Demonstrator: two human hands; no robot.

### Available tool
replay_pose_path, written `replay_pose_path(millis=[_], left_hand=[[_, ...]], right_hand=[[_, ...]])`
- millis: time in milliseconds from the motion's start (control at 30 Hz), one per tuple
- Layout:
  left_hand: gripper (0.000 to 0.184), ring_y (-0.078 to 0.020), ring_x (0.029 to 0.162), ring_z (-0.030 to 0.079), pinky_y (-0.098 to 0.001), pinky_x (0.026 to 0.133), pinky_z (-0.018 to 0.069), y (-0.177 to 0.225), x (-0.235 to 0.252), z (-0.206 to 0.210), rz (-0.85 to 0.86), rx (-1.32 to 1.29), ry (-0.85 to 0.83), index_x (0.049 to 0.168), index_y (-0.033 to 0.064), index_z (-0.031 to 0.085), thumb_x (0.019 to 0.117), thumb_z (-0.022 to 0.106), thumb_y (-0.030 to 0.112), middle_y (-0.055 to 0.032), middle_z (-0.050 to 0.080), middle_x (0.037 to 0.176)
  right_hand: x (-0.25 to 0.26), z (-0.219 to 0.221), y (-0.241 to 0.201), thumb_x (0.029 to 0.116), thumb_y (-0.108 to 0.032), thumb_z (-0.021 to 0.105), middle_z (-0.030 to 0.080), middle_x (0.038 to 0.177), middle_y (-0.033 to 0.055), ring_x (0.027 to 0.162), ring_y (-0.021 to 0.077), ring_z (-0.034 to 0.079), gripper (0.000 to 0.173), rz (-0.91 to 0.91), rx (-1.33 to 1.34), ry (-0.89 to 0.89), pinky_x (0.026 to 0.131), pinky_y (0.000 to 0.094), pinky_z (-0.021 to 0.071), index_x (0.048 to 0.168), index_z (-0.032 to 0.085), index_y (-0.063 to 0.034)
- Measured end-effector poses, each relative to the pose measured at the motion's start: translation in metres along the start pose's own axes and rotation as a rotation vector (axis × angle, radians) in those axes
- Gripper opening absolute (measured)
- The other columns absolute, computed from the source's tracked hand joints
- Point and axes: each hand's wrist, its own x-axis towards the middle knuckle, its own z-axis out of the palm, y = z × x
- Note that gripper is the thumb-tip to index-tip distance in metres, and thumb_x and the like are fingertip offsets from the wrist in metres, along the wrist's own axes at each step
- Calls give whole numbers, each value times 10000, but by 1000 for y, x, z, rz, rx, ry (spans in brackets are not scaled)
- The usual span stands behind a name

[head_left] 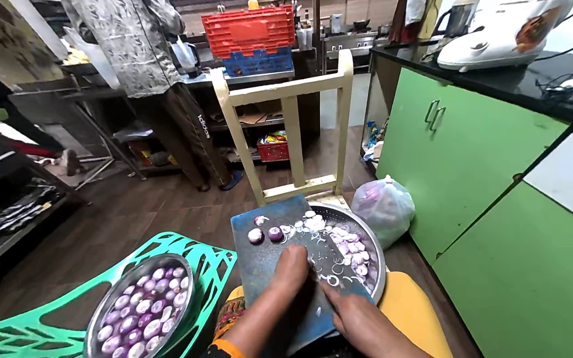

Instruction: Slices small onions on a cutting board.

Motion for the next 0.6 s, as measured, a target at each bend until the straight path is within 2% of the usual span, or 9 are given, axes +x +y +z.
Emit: replay_pose_path(millis=[100, 167, 300, 433, 533, 600], left_hand=[[197, -385, 1021, 714, -570, 868, 595, -1, 1, 4, 16, -32, 14, 948, -1, 730, 968, 689, 190, -208, 723, 1047], [170, -382, 1032, 711, -566, 888, 590, -4, -1, 5, 34, -44, 29, 949, -1, 735, 966, 675, 158, -207, 725, 1051], [201, -382, 1046, 711, -566, 899, 585, -7, -2, 2, 36, -52, 36, 963, -5, 735, 990, 651, 175, -213, 725, 1052], [193, -371, 982, 723, -561, 846, 598, -6, -1, 5, 33, -50, 29, 917, 6, 729, 960, 695, 191, -199, 728, 995], [172, -368, 1019, 715, -552, 884, 591, -9, -2, 4, 45, -57, 30, 938, 2, 732, 968, 674, 161, -199, 726, 1024], [203, -370, 1044, 710, -549, 908, 584, -12, -2, 4, 45, -59, 28, 950, -3, 727, 989, 657, 183, -204, 722, 1043]], right_hand=[[22, 4, -7, 1019, -160, 520, 713, 1062, 223, 997, 420, 706, 646, 19, -3, 13, 869, 594, 562, 1631, 320, -212], [26, 12, -2, 1019, -161, 514, 709, 1105, 227, 1019, 421, 703, 648, 37, -19, 14, 885, 597, 560, 1632, 320, -236], [3, 2, 2, 1002, -160, 535, 722, 1036, 201, 974, 398, 711, 675, 21, -7, -10, 854, 583, 564, 1634, 322, -262], [24, 6, -8, 1018, -162, 512, 717, 1056, 211, 998, 409, 709, 625, 19, -1, 36, 861, 589, 567, 1619, 352, -225], [28, 15, -1, 1020, -162, 511, 723, 1069, 213, 1001, 413, 712, 636, 26, -23, 39, 869, 594, 566, 1625, 341, -252], [10, 13, 3, 998, -152, 535, 725, 1012, 205, 953, 412, 715, 675, 19, -29, 8, 837, 594, 566, 1631, 327, -259]])
